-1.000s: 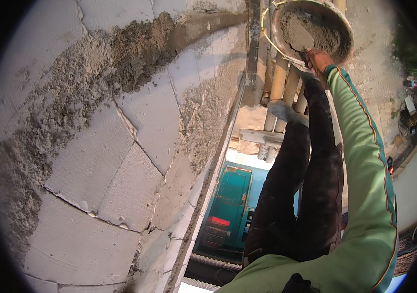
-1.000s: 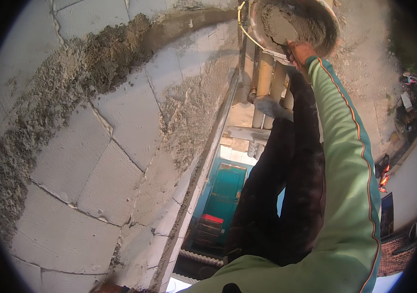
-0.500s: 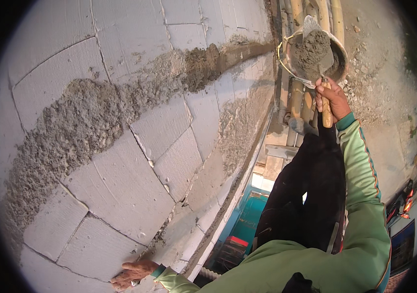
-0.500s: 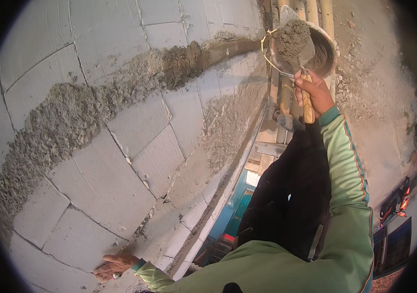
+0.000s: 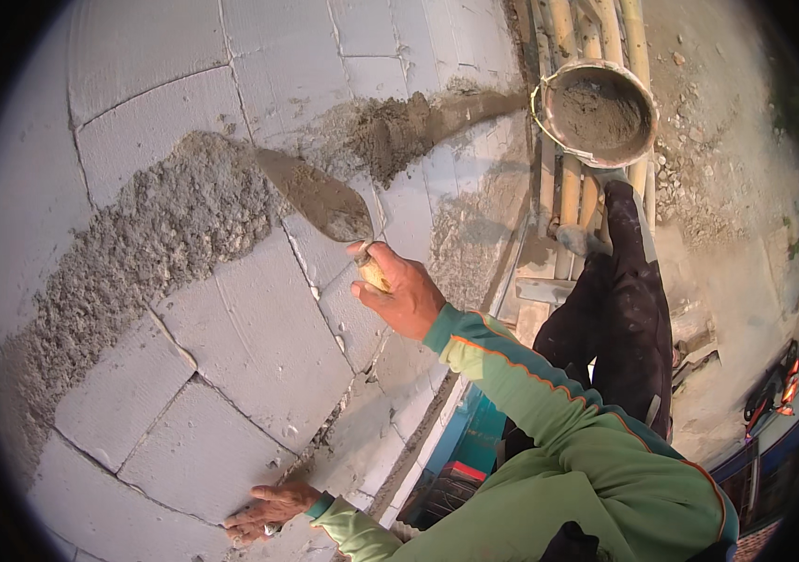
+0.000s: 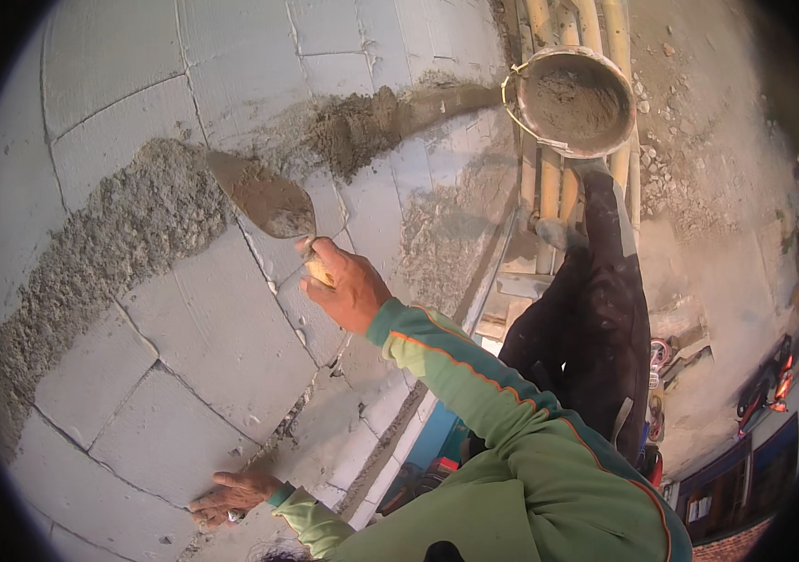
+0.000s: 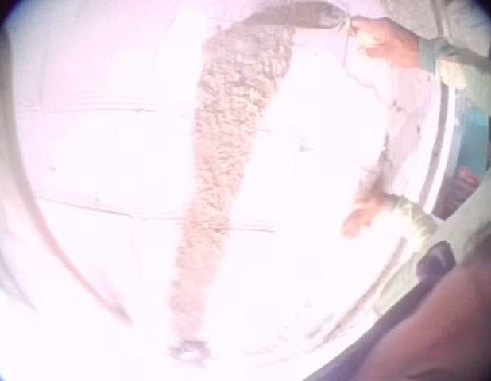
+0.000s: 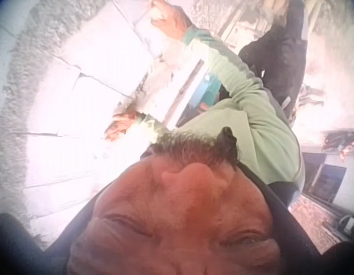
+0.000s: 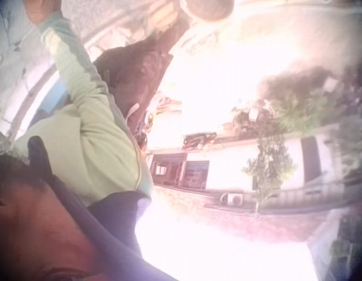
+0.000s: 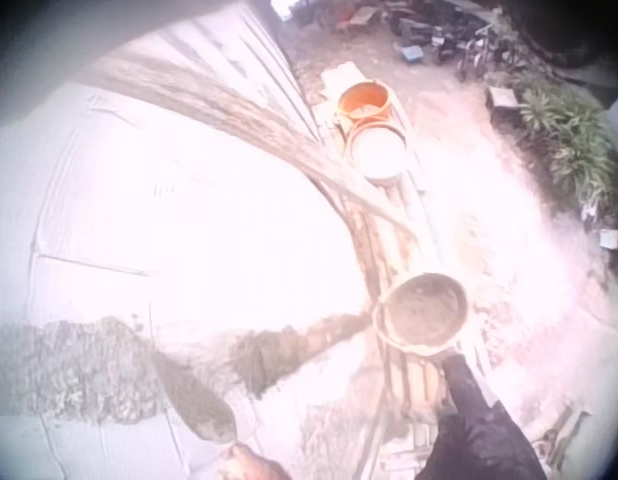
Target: The person scoops cement from a bucket using a trowel and applies it to the vertical joints of a concrete block wall. They smooth the cement into the gaps between the blocks and occasionally use a wooden plank to check the alignment of the wall surface.
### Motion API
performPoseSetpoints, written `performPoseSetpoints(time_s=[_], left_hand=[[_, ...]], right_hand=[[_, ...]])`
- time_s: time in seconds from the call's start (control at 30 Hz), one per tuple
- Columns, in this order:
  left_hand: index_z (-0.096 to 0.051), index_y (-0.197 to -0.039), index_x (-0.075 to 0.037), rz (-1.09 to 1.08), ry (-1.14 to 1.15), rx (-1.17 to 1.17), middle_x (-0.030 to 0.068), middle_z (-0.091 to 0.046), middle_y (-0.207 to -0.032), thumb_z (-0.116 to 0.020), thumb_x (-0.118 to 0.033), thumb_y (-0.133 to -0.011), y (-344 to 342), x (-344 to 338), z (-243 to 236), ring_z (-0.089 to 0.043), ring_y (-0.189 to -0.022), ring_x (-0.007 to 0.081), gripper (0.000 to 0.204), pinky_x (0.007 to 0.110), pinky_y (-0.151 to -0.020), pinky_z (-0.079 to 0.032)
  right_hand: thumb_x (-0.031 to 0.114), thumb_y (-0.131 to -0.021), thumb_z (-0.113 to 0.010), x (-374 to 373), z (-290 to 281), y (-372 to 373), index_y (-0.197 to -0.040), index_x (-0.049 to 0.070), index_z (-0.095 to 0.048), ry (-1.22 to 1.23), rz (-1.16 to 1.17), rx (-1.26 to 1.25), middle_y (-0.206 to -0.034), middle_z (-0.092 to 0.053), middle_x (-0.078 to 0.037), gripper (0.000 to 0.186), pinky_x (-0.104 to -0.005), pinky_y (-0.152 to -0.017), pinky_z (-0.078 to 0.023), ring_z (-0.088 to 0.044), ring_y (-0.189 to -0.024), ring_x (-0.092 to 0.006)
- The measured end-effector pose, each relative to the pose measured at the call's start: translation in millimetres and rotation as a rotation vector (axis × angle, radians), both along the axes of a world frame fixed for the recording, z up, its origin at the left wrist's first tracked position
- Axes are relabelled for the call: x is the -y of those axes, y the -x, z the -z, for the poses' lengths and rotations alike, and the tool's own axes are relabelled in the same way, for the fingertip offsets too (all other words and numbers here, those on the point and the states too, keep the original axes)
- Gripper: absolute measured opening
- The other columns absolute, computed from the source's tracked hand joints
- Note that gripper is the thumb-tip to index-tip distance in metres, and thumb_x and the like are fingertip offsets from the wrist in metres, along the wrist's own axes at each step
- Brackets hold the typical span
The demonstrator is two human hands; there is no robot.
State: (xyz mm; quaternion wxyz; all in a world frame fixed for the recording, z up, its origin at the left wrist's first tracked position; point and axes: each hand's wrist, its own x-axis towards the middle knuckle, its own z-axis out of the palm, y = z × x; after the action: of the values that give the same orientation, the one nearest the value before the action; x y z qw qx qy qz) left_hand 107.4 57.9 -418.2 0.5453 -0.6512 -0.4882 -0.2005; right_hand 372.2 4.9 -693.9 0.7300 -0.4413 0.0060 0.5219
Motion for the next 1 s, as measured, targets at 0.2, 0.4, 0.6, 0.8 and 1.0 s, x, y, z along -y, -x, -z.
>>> performPoseSetpoints(time_s=[0.2, 0.4, 0.6, 0.8, 1.0], left_hand=[[-0.018, -0.161, 0.001, -0.017, -0.013, -0.039, 0.0243, -0.014, -0.167, -0.028, -0.069, -0.102, 19.9, -2.3, -2.6, -0.007, -0.155, 0.0397, 0.092, 0.052, -0.123, -0.006], [-0.026, -0.161, -0.012, -0.195, -0.043, -0.464, 0.0187, -0.02, -0.168, -0.012, -0.03, -0.11, 27.6, 1.7, -6.0, -0.009, -0.157, 0.0309, 0.056, 0.05, -0.127, -0.001], [-0.018, -0.164, -0.015, 0.124, 0.192, -0.758, 0.0189, -0.008, -0.17, -0.021, -0.043, -0.11, 32.8, -0.2, -17.2, -0.002, -0.158, 0.0313, 0.061, 0.049, -0.126, 0.0], [-0.017, -0.163, -0.012, 0.022, 0.118, -0.55, 0.0203, -0.009, -0.169, -0.022, -0.05, -0.108, 19.4, -3.1, -6.7, -0.002, -0.157, 0.0342, 0.067, 0.05, -0.125, -0.002], [-0.015, -0.163, -0.009, 0.007, 0.061, -0.391, 0.0218, -0.01, -0.169, -0.024, -0.056, -0.106, 6.6, -13.0, 6.5, -0.003, -0.156, 0.037, 0.075, 0.051, -0.124, -0.004]], right_hand=[[0.033, -0.097, -0.07, 90.8, 107.2, -4.2, -0.125, 0.001, -0.051, 0.246, 0.045, -0.23, -0.084, -0.058, -0.004, 0.046, -0.0289, -0.06, -0.053, -0.058, -0.067, -0.0122], [0.034, -0.099, -0.056, 283.5, 377.1, -170.6, -0.123, 0.002, -0.057, 1.334, -0.524, 0.707, -0.111, -0.069, -0.028, 0.04, -0.0562, -0.091, -0.051, -0.064, -0.108, -0.0497], [0.04, -0.099, -0.058, 290.3, 488.3, -273.9, -0.107, -0.002, -0.064, 1.443, -0.961, 1.123, -0.095, -0.071, -0.022, 0.043, -0.0497, -0.081, -0.055, -0.07, -0.093, -0.0402], [0.047, -0.1, -0.056, 261.4, 491.7, -210.4, -0.107, -0.004, -0.064, 1.181, -1.068, 0.958, -0.084, -0.069, -0.022, 0.052, -0.0491, -0.075, -0.053, -0.068, -0.081, -0.0397], [0.051, -0.098, -0.062, 248.3, 501.8, -188.0, -0.101, 0.001, -0.066, 1.162, -0.624, 0.171, -0.067, -0.057, -0.007, 0.051, -0.0396, -0.046, -0.042, -0.052, -0.051, -0.0194]])
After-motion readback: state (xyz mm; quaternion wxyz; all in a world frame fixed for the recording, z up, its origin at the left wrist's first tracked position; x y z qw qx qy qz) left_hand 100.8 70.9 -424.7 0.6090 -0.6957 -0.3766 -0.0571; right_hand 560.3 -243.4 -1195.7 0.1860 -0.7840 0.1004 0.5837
